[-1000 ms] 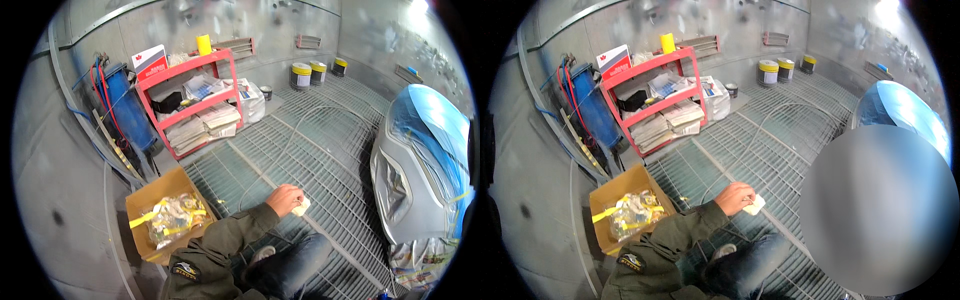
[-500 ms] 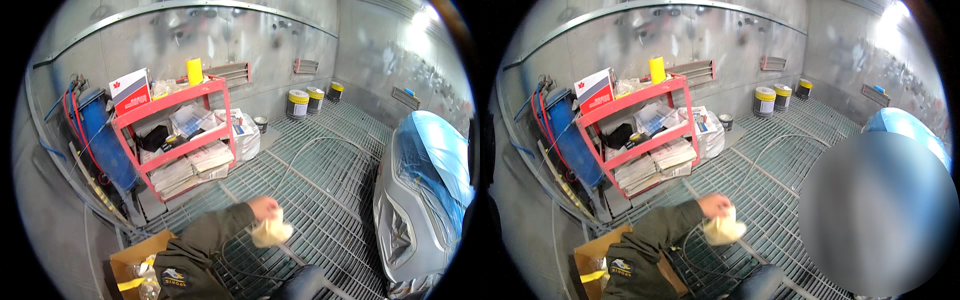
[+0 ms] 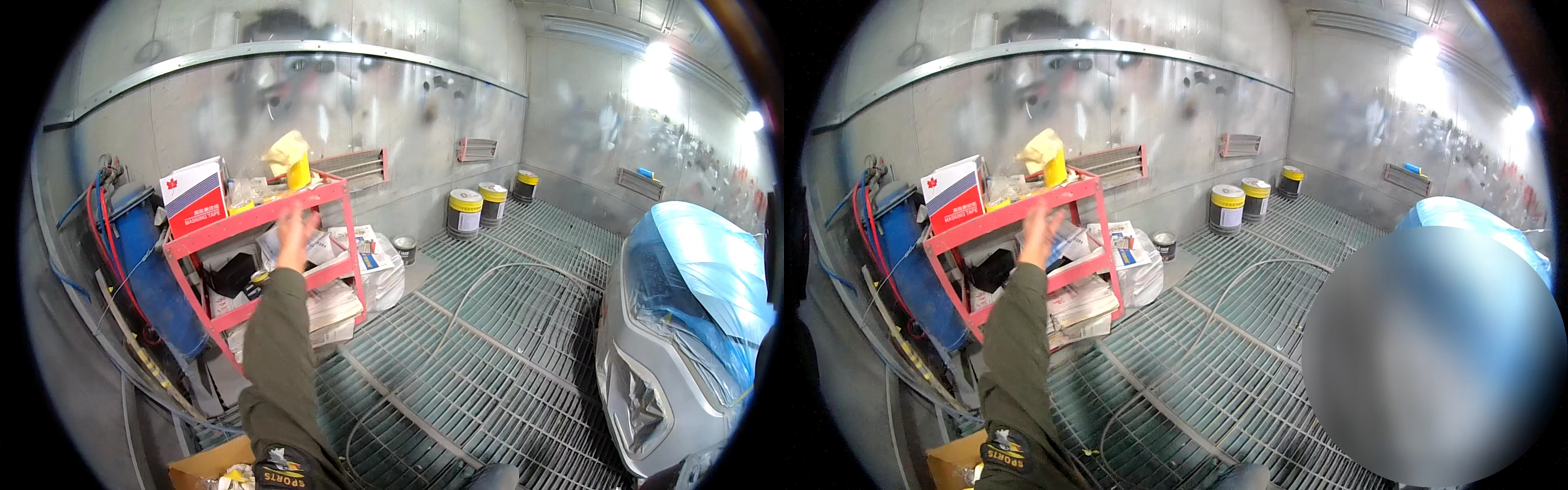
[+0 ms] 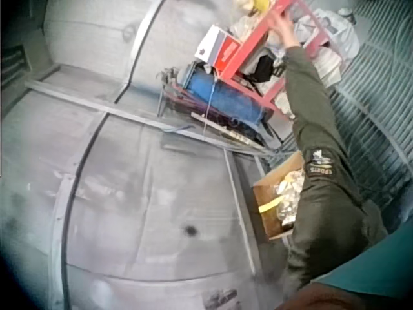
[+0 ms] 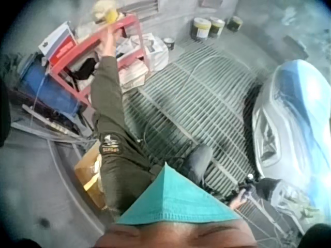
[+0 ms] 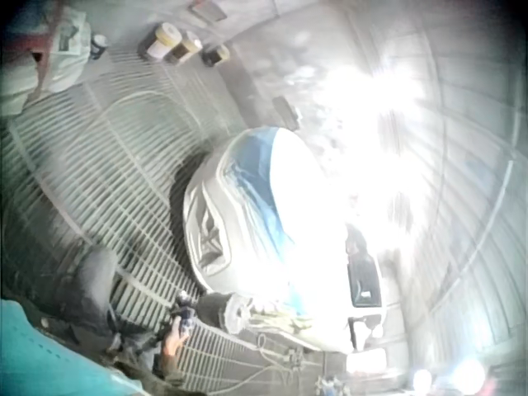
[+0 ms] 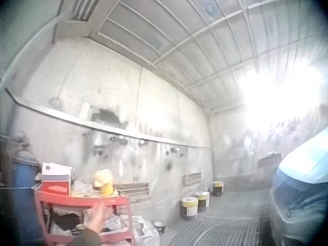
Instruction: The person uses a spray gun to apply paint to the front bumper and lower body of a car in a paint booth. The car is masked with blue plastic and tape. The person moves around the vehicle to cover different areas, including the bumper, side panels, and rear.
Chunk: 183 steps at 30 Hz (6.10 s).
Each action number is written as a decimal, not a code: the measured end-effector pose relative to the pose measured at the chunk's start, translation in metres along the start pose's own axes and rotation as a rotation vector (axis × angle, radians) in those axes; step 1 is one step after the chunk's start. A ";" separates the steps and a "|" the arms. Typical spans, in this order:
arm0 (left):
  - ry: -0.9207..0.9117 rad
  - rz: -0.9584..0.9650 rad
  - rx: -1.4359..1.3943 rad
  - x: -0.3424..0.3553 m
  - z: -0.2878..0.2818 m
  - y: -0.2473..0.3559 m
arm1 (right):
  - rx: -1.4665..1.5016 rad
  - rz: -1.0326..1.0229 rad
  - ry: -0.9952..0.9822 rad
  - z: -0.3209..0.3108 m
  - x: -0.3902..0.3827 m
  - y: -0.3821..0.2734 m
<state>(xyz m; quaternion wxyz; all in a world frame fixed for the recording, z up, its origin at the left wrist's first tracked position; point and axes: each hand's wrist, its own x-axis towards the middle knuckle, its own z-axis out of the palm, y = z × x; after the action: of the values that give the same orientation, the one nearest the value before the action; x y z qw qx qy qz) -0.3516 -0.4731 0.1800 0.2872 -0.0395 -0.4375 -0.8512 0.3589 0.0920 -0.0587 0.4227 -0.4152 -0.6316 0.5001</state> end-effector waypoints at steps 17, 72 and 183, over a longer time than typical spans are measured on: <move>-2.365 -0.125 -0.137 -0.862 -0.005 -0.136 | 0.169 -0.088 0.128 -0.149 -0.049 -0.038; -1.758 0.670 1.338 -0.846 0.084 -0.184 | 0.897 0.204 -0.032 -0.323 -0.069 0.046; -1.474 0.473 1.165 -0.846 0.066 -0.156 | 0.491 0.117 0.035 -0.269 -0.062 -0.003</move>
<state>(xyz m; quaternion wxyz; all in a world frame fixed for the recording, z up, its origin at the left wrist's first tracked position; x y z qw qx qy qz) 0.2585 0.0322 -0.1619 0.0793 -0.5019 -0.8417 -0.1828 0.6321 0.1078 -0.0246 0.4920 -0.3445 -0.4585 0.6550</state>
